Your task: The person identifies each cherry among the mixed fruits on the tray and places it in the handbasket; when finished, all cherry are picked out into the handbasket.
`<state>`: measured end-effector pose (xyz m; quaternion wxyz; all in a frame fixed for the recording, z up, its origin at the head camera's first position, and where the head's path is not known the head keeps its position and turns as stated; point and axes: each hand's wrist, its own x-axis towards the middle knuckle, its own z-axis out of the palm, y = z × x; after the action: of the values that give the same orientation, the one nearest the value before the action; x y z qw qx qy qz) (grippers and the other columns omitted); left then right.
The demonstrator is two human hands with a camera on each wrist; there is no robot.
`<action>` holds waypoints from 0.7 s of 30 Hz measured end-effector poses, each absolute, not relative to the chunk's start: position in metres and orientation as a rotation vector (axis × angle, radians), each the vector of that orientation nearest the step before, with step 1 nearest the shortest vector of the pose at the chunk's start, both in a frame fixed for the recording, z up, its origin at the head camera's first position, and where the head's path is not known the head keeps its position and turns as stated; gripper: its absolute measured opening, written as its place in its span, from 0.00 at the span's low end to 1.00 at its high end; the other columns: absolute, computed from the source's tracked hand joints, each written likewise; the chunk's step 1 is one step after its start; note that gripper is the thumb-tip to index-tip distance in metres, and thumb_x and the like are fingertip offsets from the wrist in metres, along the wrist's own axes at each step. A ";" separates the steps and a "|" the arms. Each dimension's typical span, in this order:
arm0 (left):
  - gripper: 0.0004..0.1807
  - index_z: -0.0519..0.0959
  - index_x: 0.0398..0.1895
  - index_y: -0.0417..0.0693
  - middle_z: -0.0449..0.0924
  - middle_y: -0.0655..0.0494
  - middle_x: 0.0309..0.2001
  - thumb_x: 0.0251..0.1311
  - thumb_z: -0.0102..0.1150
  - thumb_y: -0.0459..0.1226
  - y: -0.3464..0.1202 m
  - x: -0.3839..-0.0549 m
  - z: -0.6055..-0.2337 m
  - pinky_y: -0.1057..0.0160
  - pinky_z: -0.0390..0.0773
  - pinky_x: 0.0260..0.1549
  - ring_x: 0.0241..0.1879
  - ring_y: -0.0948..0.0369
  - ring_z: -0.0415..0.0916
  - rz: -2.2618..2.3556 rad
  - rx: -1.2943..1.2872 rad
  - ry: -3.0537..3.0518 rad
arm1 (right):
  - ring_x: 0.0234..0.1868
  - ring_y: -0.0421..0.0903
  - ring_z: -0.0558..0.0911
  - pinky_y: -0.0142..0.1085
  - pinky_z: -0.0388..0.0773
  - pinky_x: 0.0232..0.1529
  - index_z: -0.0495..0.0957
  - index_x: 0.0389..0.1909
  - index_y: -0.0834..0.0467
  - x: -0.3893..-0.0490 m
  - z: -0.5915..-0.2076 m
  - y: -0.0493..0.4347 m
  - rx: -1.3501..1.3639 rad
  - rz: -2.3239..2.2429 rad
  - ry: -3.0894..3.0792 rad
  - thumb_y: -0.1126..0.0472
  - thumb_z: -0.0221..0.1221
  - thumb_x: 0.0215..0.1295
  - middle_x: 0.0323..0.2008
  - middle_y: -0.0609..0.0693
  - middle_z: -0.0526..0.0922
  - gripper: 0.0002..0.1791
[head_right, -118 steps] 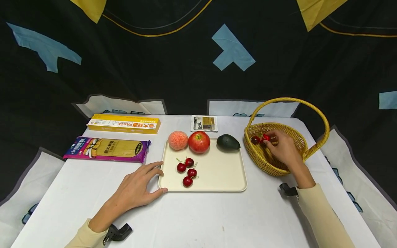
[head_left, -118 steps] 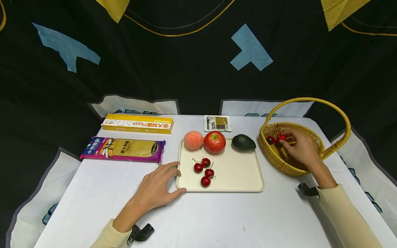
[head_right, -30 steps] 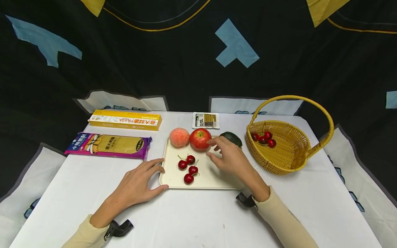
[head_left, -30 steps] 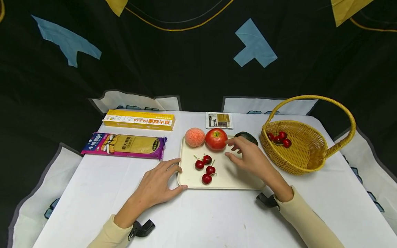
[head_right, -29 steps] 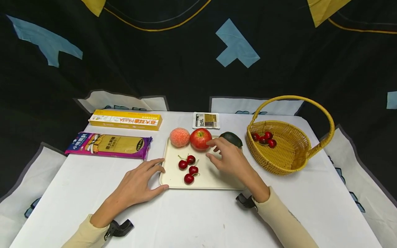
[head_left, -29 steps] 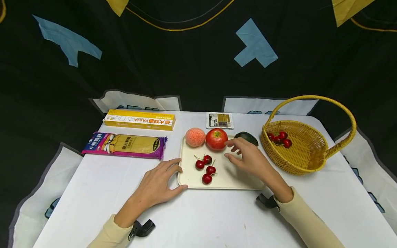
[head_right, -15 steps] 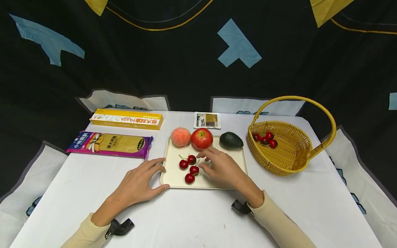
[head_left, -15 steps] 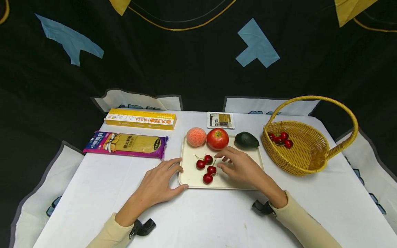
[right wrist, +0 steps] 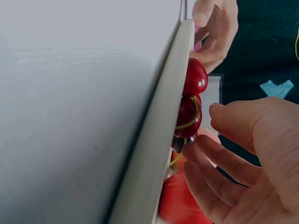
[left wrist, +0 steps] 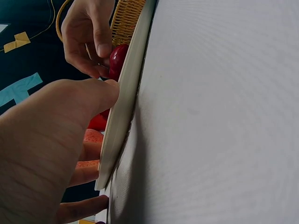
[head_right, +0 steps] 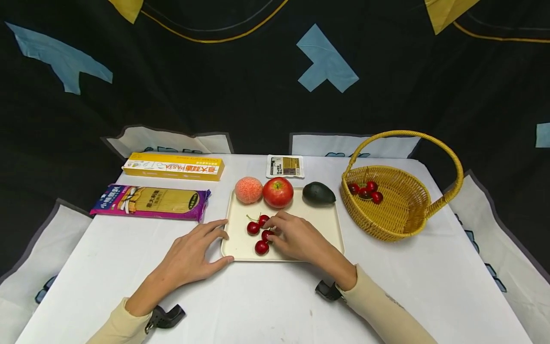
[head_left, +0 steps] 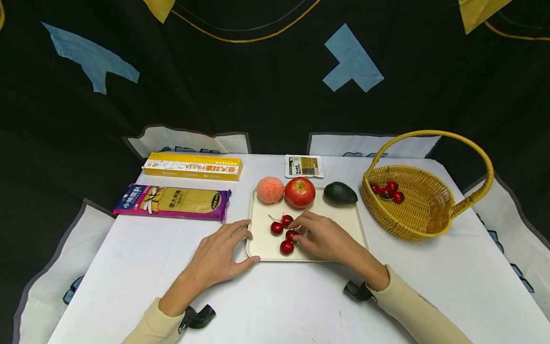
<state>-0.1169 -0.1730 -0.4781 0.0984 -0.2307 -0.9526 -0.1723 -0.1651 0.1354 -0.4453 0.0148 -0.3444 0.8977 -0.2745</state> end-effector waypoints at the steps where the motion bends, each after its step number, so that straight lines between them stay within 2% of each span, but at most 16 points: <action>1: 0.27 0.83 0.49 0.59 0.77 0.56 0.73 0.57 0.73 0.65 -0.173 -0.117 -0.478 0.46 0.87 0.44 0.66 0.51 0.79 -0.510 -0.683 -2.818 | 0.42 0.42 0.87 0.34 0.83 0.41 0.86 0.54 0.53 -0.165 -0.446 0.135 -1.076 -0.846 2.793 0.60 0.71 0.70 0.48 0.48 0.86 0.13; 11: 0.27 0.83 0.50 0.59 0.76 0.56 0.74 0.57 0.73 0.65 -0.173 -0.117 -0.479 0.46 0.87 0.43 0.65 0.50 0.80 -0.511 -0.680 -2.810 | 0.39 0.42 0.84 0.34 0.81 0.41 0.88 0.53 0.53 -0.165 -0.449 0.132 -1.117 -0.793 2.778 0.62 0.72 0.68 0.49 0.47 0.86 0.14; 21: 0.27 0.83 0.49 0.59 0.77 0.57 0.73 0.57 0.73 0.65 -0.173 -0.116 -0.480 0.47 0.87 0.42 0.64 0.51 0.80 -0.504 -0.678 -2.809 | 0.39 0.43 0.83 0.34 0.80 0.41 0.89 0.50 0.52 -0.168 -0.450 0.132 -1.147 -0.813 2.759 0.60 0.70 0.72 0.48 0.47 0.85 0.09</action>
<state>-0.1164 -0.1730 -0.4795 0.1041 -0.2300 -0.9524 -0.1710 -0.1684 0.1318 -0.4497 0.0225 -0.3703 0.8908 -0.2624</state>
